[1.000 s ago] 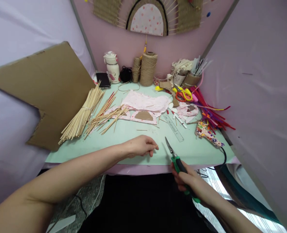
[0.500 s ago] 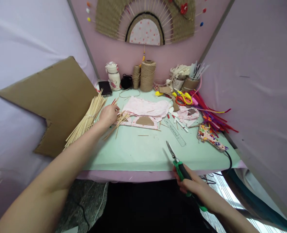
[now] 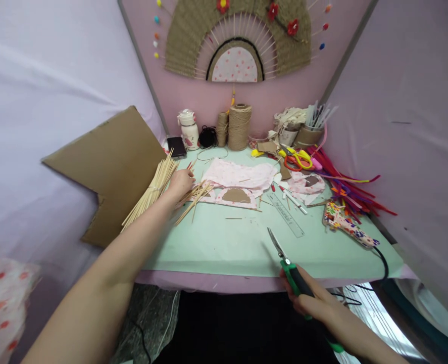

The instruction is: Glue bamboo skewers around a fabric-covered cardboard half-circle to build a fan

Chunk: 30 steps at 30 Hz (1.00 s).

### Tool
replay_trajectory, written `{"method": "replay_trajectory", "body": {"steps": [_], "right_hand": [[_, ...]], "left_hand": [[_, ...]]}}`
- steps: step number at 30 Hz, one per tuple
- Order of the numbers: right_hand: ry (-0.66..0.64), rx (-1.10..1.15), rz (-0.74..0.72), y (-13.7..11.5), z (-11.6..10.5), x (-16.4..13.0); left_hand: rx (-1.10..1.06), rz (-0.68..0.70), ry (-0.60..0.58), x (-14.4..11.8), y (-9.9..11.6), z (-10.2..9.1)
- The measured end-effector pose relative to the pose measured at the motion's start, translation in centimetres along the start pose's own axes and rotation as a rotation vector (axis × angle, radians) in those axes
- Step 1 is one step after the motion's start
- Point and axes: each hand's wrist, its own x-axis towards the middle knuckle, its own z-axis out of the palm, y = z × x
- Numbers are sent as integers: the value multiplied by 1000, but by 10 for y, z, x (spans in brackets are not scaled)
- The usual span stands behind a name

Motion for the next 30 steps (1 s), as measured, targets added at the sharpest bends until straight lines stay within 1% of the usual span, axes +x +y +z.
{"method": "replay_trajectory", "body": {"steps": [4,8,11,14,18,20,22,23,24,25,26,27,28,29,30], "right_hand": [[-35,5,48,-5,1,0],[-54,36,34,-11,6,0],[-74,40,38,-15,8,-1],[-80,31,46,-18,8,-2],[-127,20,-5,-25,9,-3],[-139,31,-30,-26,12,-3],[-140,51,-47,-26,13,-4],[-142,61,-48,-25,14,-4],[-144,71,-42,-24,14,-5],[-147,83,-30,-23,14,-5],[-143,98,-12,-21,14,-6],[-134,120,7,-20,15,-6],[-126,147,22,-20,15,-7],[-121,176,33,-20,15,-7],[-122,206,38,-21,15,-7]], "left_hand": [[-20,-28,-5,12,10,9],[-91,-81,-21,20,23,19],[-196,-120,-26,24,32,16],[-349,-129,24,32,43,-2],[-576,-81,110,48,63,-46],[-879,-53,165,52,74,-70],[-1016,-18,240,47,86,-89],[-1045,9,262,40,92,-96],[-1063,46,256,31,97,-99],[-1086,84,227,18,102,-99],[-1100,97,144,3,106,-95],[-1108,120,5,-14,108,-88],[-1117,132,-169,-33,110,-77],[-1127,127,-352,-52,111,-65],[-1143,95,-501,-71,110,-51]]}}
